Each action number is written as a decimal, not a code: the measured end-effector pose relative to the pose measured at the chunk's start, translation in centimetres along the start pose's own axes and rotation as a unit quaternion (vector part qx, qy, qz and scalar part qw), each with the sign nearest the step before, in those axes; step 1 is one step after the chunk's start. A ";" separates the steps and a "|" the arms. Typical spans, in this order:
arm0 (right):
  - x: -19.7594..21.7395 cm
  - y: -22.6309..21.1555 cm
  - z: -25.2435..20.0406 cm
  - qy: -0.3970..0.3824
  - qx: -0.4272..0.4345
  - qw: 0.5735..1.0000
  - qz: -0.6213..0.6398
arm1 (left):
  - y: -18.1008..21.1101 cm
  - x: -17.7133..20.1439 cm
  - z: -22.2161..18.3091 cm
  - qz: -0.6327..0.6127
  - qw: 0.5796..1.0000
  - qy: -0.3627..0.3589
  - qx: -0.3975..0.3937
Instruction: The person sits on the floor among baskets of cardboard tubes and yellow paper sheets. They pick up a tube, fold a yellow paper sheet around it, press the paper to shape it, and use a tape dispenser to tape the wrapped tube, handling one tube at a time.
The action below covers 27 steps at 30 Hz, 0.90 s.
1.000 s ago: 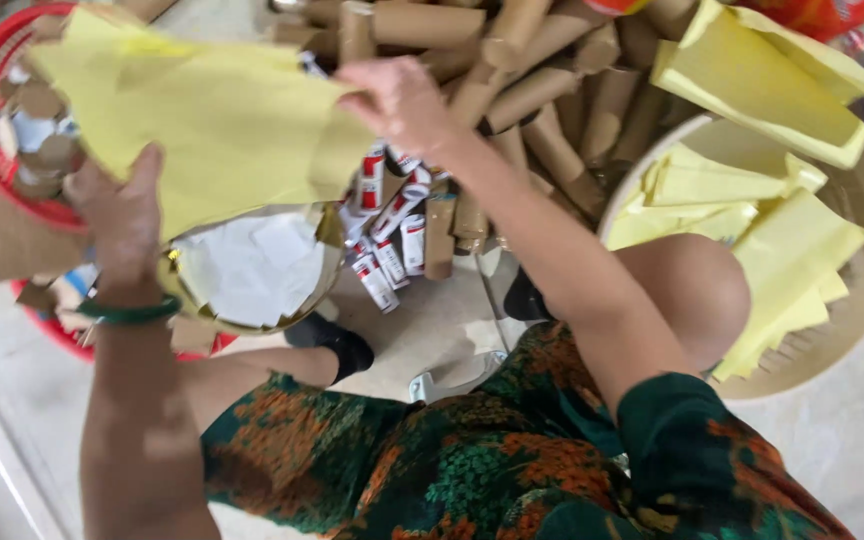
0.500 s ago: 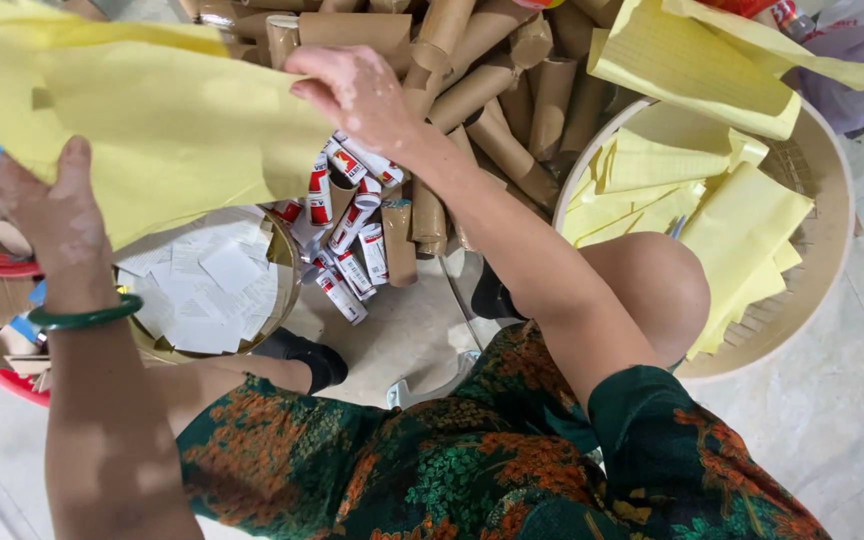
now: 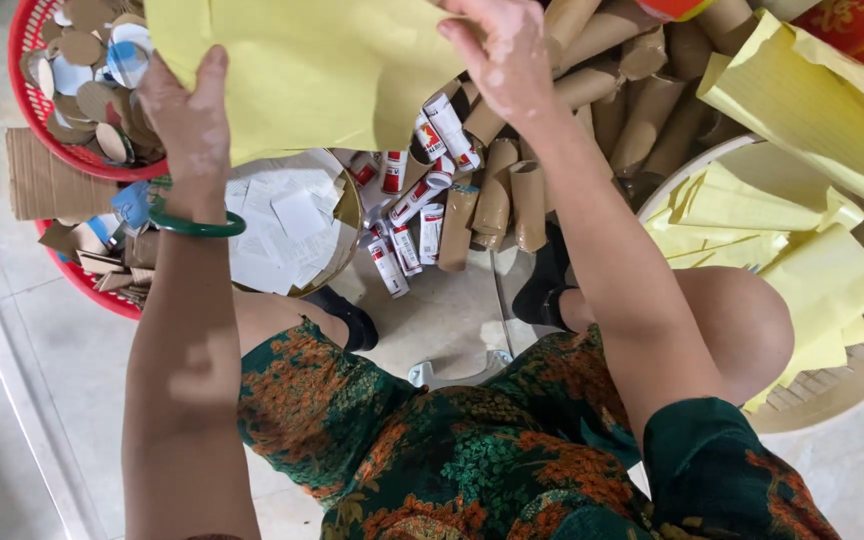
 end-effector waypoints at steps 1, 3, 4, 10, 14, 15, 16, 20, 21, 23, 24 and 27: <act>0.4 0.1 0.0 0.015 0.024 0.999 -0.021 | 0.0 -0.4 -0.2 -0.031 0.998 -0.014 0.047; 0.9 0.3 -0.1 0.028 0.050 0.998 -0.039 | -0.2 -1.0 -0.4 -0.060 0.993 -0.026 0.093; 1.0 0.4 -0.1 0.033 0.034 0.997 -0.059 | -0.3 -1.1 -0.3 -0.082 0.991 -0.030 0.103; -0.2 1.0 -0.1 0.064 0.037 0.995 -0.063 | -5.4 1.5 0.2 -0.121 0.982 0.037 0.141; -0.6 1.5 0.1 0.094 -0.003 0.996 -0.003 | -10.0 5.0 -0.1 -0.206 0.947 0.120 0.214; -0.9 1.9 0.0 0.093 -0.001 0.996 -0.001 | -9.8 5.8 -0.2 -0.205 0.948 0.121 0.213; -1.1 2.3 -0.1 0.091 -0.004 0.996 -0.010 | -10.0 6.7 -0.5 -0.163 0.937 0.151 0.269; -2.6 4.1 -0.8 0.072 -0.072 0.995 -0.019 | -12.2 9.4 -1.7 -0.188 0.903 0.190 0.336; -2.9 4.2 -0.8 0.071 -0.070 0.995 -0.017 | -12.3 9.7 -1.7 -0.187 0.903 0.193 0.334; -3.5 4.6 -1.0 0.067 -0.126 0.989 0.030 | -12.7 10.3 -2.3 -0.153 0.883 0.222 0.385; -3.8 4.7 -1.0 0.065 -0.124 0.990 0.031 | -13.8 10.6 -2.5 -0.154 0.882 0.225 0.384; -4.7 4.5 -1.1 0.040 -0.147 0.987 0.059 | -17.3 11.3 -3.3 -0.023 0.874 0.242 0.420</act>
Point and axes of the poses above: each hand's wrist, its own z-axis towards the middle knuckle, its own x-axis out of the back of the hand, y = z × x, the point moved 3 cm from there along z, towards the middle knuckle, and after that the axes turned 7 degrees about y, right-handed, at the moved point
